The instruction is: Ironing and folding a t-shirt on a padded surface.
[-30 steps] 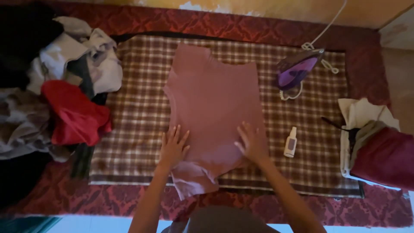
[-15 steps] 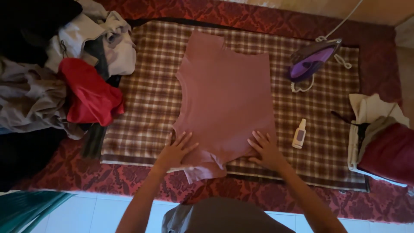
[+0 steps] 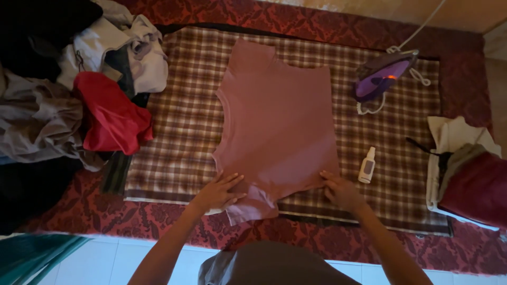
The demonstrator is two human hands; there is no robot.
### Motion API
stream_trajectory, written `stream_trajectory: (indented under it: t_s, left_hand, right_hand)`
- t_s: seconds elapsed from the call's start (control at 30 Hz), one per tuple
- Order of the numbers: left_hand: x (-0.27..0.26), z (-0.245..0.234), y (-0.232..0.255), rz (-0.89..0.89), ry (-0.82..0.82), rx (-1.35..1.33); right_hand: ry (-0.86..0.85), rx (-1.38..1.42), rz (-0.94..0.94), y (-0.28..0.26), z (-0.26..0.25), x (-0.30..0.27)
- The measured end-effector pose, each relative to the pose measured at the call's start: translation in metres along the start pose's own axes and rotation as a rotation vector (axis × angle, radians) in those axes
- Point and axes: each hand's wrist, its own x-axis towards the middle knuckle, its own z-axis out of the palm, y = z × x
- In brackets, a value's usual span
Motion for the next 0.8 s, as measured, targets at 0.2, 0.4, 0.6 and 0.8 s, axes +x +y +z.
stream_trajectory:
  t_s: [0.2,0.4,0.6,0.8]
  left_hand:
    - [0.010,-0.041,-0.003,0.090,-0.240,0.096]
    - [-0.004,-0.074,-0.014,0.077,-0.204,0.148]
    - [0.001,-0.016,-0.040,0.147,0.015,0.189]
    - [-0.004,-0.024,-0.018,0.049,-0.005,0.265]
  right_hand:
    - [0.022,0.067,0.173,-0.011,-0.025,0.032]
    - [0.095,0.104,0.144,0.002,-0.016,0.035]
    - [0.090,0.014,0.134,-0.007,-0.020,0.034]
    - [0.213,0.012,0.074,-0.001,0.002,0.017]
